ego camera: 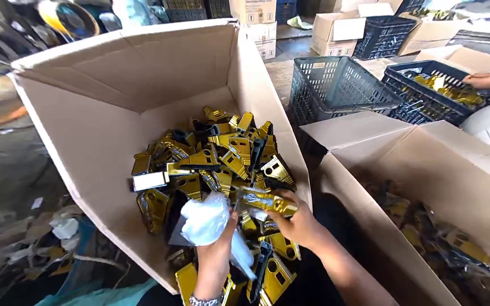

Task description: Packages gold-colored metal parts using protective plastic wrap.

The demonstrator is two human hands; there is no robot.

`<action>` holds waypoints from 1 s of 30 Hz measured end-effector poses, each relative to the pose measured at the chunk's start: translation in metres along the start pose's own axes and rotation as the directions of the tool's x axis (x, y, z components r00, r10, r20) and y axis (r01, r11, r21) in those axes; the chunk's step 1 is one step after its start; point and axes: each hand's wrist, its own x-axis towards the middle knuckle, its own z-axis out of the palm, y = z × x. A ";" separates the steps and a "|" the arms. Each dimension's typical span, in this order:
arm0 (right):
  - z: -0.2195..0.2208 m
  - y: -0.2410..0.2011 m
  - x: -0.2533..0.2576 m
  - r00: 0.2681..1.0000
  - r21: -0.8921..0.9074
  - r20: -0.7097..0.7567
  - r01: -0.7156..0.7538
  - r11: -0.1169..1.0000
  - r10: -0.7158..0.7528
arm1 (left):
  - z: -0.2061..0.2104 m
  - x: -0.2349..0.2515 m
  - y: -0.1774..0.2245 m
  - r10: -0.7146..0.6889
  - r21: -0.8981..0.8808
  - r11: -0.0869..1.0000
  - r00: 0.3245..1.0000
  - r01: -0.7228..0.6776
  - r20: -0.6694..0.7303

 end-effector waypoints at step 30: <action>0.019 -0.006 -0.021 0.724 0.418 0.474 -0.686 0.596 0.500 | -0.015 -0.035 -0.014 -0.286 -0.070 0.939 0.877 0.337 0.386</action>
